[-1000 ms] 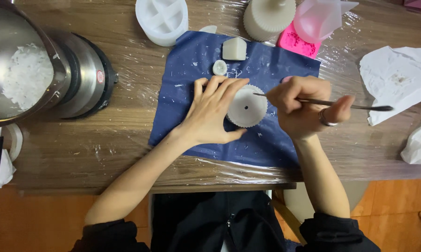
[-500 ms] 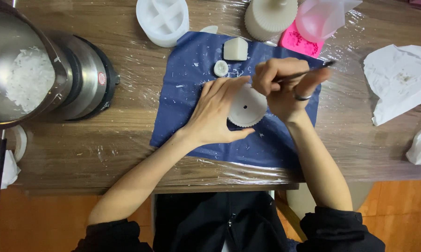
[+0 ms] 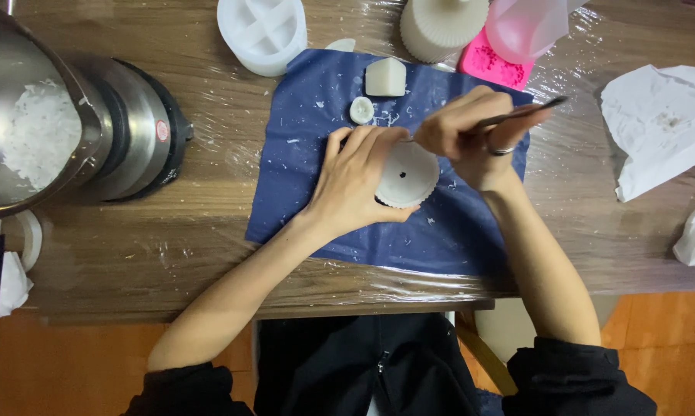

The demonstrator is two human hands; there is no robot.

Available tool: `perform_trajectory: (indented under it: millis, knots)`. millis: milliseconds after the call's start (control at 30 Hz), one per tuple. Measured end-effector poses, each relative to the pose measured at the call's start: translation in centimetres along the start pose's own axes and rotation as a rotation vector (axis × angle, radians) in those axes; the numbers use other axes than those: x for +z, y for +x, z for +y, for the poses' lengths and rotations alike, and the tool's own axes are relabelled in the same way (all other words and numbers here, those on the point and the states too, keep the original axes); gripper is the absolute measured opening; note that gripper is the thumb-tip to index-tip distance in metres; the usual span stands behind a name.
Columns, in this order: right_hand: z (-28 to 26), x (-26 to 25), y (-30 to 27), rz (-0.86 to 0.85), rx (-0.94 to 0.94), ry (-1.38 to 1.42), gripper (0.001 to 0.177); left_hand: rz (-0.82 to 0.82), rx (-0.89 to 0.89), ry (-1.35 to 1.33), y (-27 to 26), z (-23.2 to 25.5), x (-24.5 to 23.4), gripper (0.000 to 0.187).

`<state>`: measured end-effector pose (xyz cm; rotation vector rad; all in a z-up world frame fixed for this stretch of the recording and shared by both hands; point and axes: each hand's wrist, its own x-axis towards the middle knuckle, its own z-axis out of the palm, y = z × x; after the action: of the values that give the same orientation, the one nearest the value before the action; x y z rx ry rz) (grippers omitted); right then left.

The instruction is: Carving and cleaning a wax candle component using a metal tool and a brush

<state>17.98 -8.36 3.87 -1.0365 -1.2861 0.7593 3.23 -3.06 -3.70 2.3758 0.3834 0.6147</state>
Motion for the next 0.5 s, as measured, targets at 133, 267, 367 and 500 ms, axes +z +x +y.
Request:
perform_trajectory:
  millis: [133, 267, 367, 500]
  knots:
    - [-0.9, -0.3, -1.1, 0.076, 0.005, -0.003, 0.075, 0.003, -0.002, -0.026, 0.0, 0.3, -0.2, 0.085]
    - [-0.4, -0.8, -2.8, 0.138, 0.009, 0.085, 0.078, 0.021, 0.043, 0.098, -0.1, 0.2, 0.0, 0.087]
    - [0.5, -1.0, -4.6, 0.259, -0.031, 0.077, 0.076, 0.045, 0.052, 0.054, -0.2, 0.0, 0.3, 0.087]
    - [0.4, -0.1, -5.9, 0.401, -0.107, 0.093, 0.074, 0.07, 0.056, 0.07, -0.3, -0.1, 0.5, 0.085]
